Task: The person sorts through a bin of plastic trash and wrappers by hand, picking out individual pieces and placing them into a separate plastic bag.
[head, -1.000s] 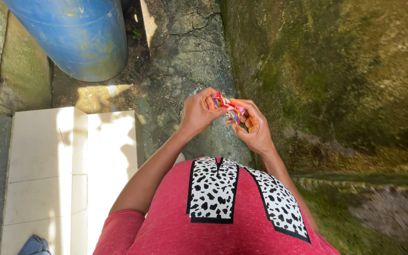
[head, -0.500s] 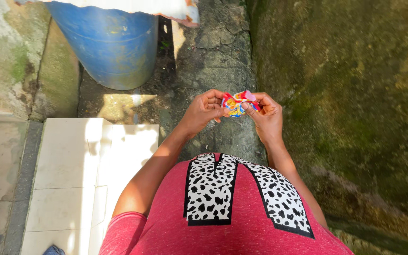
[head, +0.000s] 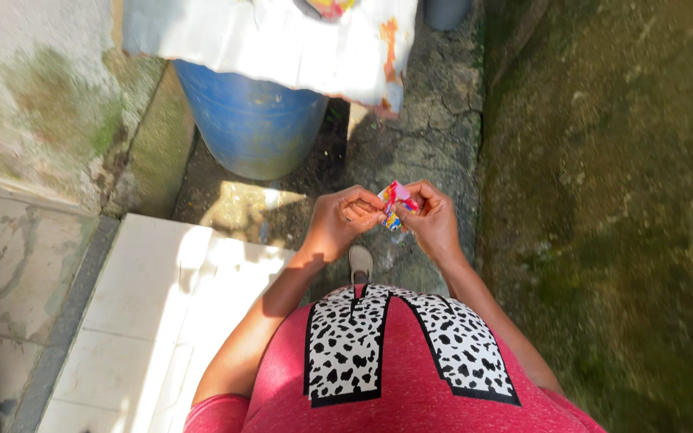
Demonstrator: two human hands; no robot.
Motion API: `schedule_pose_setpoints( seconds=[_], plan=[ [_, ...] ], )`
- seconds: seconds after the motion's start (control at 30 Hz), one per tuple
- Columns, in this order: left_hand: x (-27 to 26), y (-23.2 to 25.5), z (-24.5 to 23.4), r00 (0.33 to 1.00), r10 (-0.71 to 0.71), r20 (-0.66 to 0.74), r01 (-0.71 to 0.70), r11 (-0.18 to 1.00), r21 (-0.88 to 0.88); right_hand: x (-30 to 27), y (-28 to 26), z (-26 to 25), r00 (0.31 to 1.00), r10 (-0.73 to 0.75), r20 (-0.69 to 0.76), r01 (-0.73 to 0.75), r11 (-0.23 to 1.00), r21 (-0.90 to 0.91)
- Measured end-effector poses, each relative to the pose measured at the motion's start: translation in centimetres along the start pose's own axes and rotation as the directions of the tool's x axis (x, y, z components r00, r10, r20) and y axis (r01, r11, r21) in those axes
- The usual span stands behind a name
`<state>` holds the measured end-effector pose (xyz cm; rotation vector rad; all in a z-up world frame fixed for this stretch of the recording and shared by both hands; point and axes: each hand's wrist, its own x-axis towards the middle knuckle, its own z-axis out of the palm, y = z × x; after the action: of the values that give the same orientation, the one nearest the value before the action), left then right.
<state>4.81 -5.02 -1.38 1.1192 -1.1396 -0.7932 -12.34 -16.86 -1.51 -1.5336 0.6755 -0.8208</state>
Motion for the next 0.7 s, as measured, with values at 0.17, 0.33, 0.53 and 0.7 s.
schedule_pose_setpoints(
  seconds=[0.17, 0.33, 0.53, 0.7],
  plan=[
    [7.6, 0.3, -1.1, 0.994, -0.092, -0.052, 0.098, 0.989, 0.115, 7.5, -0.3, -0.5, 0.971, -0.221, 0.090, 0.234, 0.955, -0.184],
    [15.2, -0.1, -1.2, 0.999, -0.019, -0.033, 0.026, 0.974, 0.225, 14.4, -1.5, -2.8, 0.964, -0.222, 0.149, 0.263, 0.890, -0.373],
    [22.4, -2.9, -3.0, 0.983, -0.120, -0.138, 0.138, 0.981, 0.135, 19.4, -4.2, -4.2, 0.927, -0.251, 0.279, 0.294, 0.947, -0.126],
    [25.6, -4.6, -3.5, 0.973, -0.190, -0.130, 0.199, 0.978, 0.061, 21.0, -5.6, -3.6, 0.919, -0.295, 0.263, 0.370, 0.875, -0.312]
  ],
)
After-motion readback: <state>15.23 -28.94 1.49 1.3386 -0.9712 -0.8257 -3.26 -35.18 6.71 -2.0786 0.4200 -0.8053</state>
